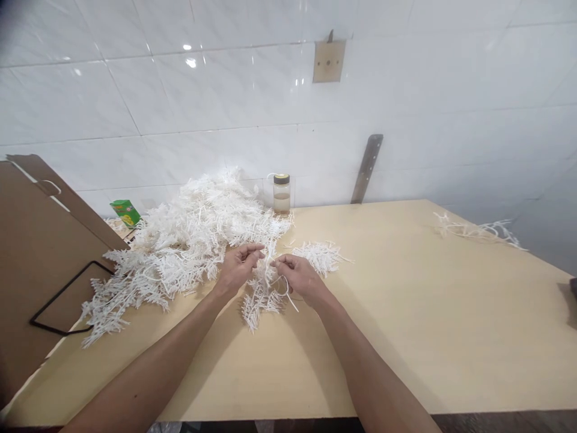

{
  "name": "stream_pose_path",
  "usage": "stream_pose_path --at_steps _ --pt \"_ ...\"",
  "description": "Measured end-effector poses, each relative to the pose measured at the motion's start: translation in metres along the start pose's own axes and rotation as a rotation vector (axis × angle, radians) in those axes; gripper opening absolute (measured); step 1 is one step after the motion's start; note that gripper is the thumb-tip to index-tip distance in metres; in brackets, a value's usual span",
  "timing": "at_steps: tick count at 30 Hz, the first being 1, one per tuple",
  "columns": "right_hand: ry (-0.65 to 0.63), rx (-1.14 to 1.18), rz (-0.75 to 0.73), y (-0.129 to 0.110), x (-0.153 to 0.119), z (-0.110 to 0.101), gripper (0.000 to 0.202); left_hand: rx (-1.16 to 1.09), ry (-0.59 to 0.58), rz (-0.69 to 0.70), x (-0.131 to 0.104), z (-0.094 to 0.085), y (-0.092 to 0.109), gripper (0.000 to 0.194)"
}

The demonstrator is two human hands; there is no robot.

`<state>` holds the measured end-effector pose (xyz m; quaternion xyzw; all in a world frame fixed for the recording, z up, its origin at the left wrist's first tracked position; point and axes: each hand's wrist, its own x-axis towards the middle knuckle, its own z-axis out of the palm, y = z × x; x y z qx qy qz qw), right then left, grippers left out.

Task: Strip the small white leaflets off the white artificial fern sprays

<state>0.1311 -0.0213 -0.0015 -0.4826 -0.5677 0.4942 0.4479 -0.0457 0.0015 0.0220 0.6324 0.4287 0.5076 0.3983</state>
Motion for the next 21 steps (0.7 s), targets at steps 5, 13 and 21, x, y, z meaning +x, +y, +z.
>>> stream_pose_path --at_steps 5,13,21 --pt "0.097 0.047 0.045 0.000 0.003 0.003 0.027 -0.059 0.160 -0.046 0.003 -0.002 -0.004 0.031" --pt "0.143 0.110 0.013 0.001 0.004 0.006 0.029 -0.258 -0.186 -0.250 -0.004 0.006 0.003 0.045" --pt "0.191 0.034 -0.053 0.007 0.004 0.007 0.022 -0.301 -0.281 -0.298 -0.003 0.002 0.009 0.040"
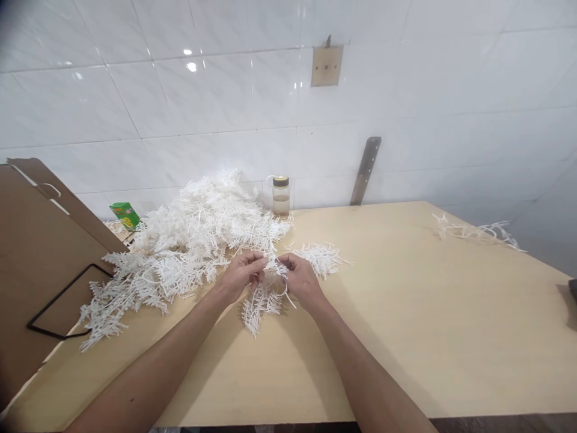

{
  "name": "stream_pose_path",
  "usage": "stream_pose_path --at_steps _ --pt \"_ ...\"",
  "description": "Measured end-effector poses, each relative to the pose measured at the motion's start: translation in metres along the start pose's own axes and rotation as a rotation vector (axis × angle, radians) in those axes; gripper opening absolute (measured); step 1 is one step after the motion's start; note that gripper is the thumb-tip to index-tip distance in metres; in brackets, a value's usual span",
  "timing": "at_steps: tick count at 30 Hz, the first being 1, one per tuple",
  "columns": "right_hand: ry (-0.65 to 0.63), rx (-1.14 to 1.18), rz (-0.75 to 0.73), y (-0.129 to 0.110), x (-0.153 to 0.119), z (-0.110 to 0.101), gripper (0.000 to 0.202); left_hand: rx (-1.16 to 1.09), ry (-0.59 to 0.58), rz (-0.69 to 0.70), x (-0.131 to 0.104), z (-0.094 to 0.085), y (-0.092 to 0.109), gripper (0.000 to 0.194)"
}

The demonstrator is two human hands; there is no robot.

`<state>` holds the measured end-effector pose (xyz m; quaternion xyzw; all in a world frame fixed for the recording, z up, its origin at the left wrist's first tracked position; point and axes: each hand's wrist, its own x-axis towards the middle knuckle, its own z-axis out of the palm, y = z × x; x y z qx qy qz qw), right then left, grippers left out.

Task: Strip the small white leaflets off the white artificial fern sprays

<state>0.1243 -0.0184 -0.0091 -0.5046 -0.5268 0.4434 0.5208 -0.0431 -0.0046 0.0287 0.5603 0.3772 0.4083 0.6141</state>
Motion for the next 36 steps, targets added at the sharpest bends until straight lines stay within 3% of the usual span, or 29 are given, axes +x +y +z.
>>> stream_pose_path --at_steps 6,12,23,29,36 --pt "0.039 -0.119 0.042 0.001 -0.001 0.001 0.022 -0.042 -0.084 0.039 -0.003 0.005 0.001 0.044" --pt "0.069 -0.256 -0.057 -0.003 -0.005 0.007 0.014 0.089 0.092 0.080 -0.001 0.010 -0.010 0.037" --pt "0.153 -0.369 -0.158 0.006 -0.007 0.013 0.012 0.337 0.209 0.299 -0.003 0.013 -0.012 0.031" --pt "0.229 -0.559 -0.292 0.007 -0.007 0.020 0.016 0.519 0.308 0.390 -0.006 0.018 -0.011 0.025" --pt "0.152 -0.679 -0.486 0.013 -0.005 0.020 0.014 0.602 0.310 0.388 -0.005 0.015 -0.010 0.023"
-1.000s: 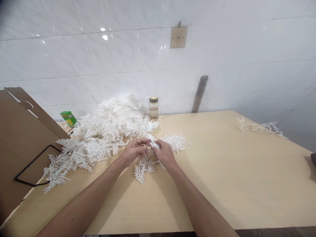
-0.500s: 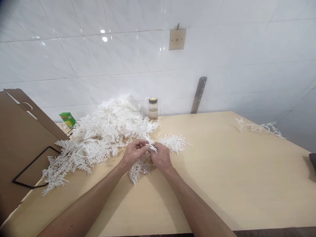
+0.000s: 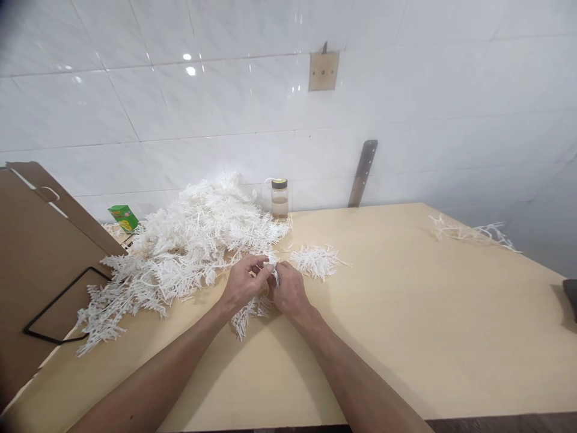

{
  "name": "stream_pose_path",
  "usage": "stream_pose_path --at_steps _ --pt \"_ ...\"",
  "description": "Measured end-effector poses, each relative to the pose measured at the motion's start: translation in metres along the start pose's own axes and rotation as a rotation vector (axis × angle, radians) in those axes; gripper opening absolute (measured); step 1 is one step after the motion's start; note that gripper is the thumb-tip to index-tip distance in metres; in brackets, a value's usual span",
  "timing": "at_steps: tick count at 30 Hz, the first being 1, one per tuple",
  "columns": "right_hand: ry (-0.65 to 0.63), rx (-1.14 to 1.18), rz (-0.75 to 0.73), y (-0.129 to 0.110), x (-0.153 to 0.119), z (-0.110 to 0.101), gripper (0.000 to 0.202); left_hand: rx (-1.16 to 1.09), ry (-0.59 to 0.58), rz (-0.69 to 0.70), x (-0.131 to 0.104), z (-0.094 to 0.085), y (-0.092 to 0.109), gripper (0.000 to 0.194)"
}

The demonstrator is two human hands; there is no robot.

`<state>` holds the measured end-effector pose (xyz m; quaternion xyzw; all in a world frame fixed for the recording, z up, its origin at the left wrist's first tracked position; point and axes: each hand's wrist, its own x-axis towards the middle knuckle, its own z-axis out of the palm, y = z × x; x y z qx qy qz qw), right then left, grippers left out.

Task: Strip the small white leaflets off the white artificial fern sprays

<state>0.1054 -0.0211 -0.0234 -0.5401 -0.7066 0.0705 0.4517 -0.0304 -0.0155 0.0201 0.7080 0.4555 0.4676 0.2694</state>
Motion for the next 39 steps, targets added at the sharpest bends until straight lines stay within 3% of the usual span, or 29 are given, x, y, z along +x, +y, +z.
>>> stream_pose_path --at_steps 6,10,13,15,17,19,22,25,34,39 --pt "-0.017 0.040 -0.086 0.000 0.000 0.003 0.008 -0.023 -0.015 -0.021 0.000 0.001 -0.002 0.023" --pt "-0.182 0.040 -0.012 -0.002 0.004 -0.012 0.007 -0.238 -0.071 -0.137 0.003 0.001 -0.008 0.016" --pt "-0.376 0.208 0.017 0.007 0.010 -0.034 0.027 -0.386 -0.117 -0.258 0.007 0.001 -0.014 0.018" --pt "-0.357 0.341 0.088 0.015 0.014 -0.047 0.039 -0.397 -0.141 -0.302 0.009 0.000 -0.018 0.023" --pt "-0.232 0.424 0.199 0.020 0.018 -0.055 0.032 -0.322 -0.169 -0.247 0.009 -0.001 -0.019 0.022" --pt "-0.173 0.498 0.271 0.019 0.020 -0.056 0.026 -0.151 -0.185 -0.098 0.008 -0.003 -0.017 0.016" --pt "-0.236 0.562 0.278 0.010 0.019 -0.052 0.029 0.148 -0.189 0.131 0.005 -0.005 -0.012 0.020" --pt "-0.288 0.523 0.310 0.002 0.017 -0.047 0.027 0.263 -0.223 0.222 0.002 -0.003 -0.009 0.027" --pt "-0.263 0.380 0.329 0.002 0.016 -0.051 0.020 0.317 -0.299 0.180 0.001 -0.005 -0.013 0.026" --pt "-0.292 0.320 0.300 0.001 0.017 -0.053 0.020 0.244 -0.318 0.091 0.008 -0.013 -0.015 0.024"
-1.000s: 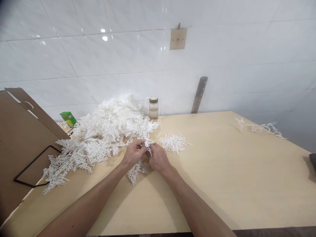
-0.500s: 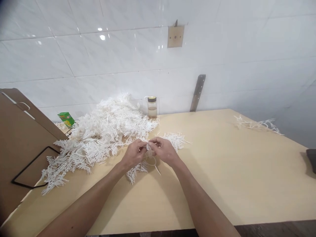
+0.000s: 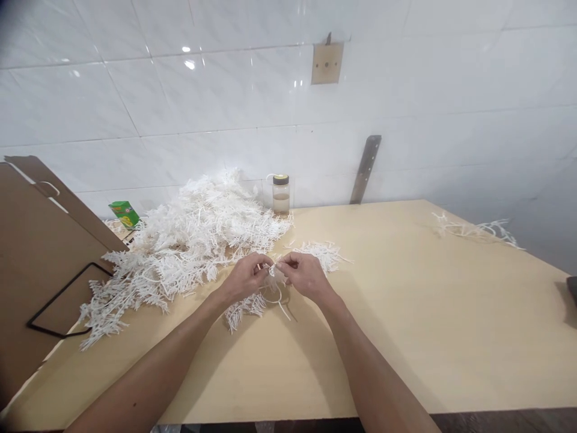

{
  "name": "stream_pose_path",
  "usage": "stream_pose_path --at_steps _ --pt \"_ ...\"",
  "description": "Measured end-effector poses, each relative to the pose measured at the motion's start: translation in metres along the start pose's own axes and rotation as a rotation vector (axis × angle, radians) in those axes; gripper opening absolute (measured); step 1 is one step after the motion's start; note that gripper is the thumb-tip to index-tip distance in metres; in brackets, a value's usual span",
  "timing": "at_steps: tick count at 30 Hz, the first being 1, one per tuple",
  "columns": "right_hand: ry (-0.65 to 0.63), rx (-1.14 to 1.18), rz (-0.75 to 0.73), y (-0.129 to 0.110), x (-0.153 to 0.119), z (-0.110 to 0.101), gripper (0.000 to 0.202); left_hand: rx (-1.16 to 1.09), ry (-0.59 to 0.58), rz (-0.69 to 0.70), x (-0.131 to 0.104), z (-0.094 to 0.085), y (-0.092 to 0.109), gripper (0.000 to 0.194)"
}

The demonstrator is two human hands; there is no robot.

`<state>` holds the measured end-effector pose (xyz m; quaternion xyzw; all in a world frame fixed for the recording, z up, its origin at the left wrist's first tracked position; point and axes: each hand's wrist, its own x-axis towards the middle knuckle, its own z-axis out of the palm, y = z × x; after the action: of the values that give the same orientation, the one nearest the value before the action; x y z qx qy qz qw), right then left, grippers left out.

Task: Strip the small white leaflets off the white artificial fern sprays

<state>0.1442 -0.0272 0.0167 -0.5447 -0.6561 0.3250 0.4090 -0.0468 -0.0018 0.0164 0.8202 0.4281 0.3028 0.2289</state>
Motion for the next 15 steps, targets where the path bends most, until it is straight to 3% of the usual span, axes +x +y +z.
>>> stream_pose_path --at_steps 6,12,15 --pt "-0.028 -0.002 -0.021 -0.001 -0.001 -0.002 0.021 -0.204 -0.135 -0.039 0.001 -0.013 0.008 0.017" --pt "0.051 -0.063 -0.093 -0.002 -0.002 0.000 0.018 -0.170 -0.015 -0.042 0.001 -0.017 0.019 0.020" --pt "0.069 -0.075 -0.130 0.000 -0.001 0.002 0.018 -0.229 -0.015 -0.051 0.001 -0.014 0.016 0.017"
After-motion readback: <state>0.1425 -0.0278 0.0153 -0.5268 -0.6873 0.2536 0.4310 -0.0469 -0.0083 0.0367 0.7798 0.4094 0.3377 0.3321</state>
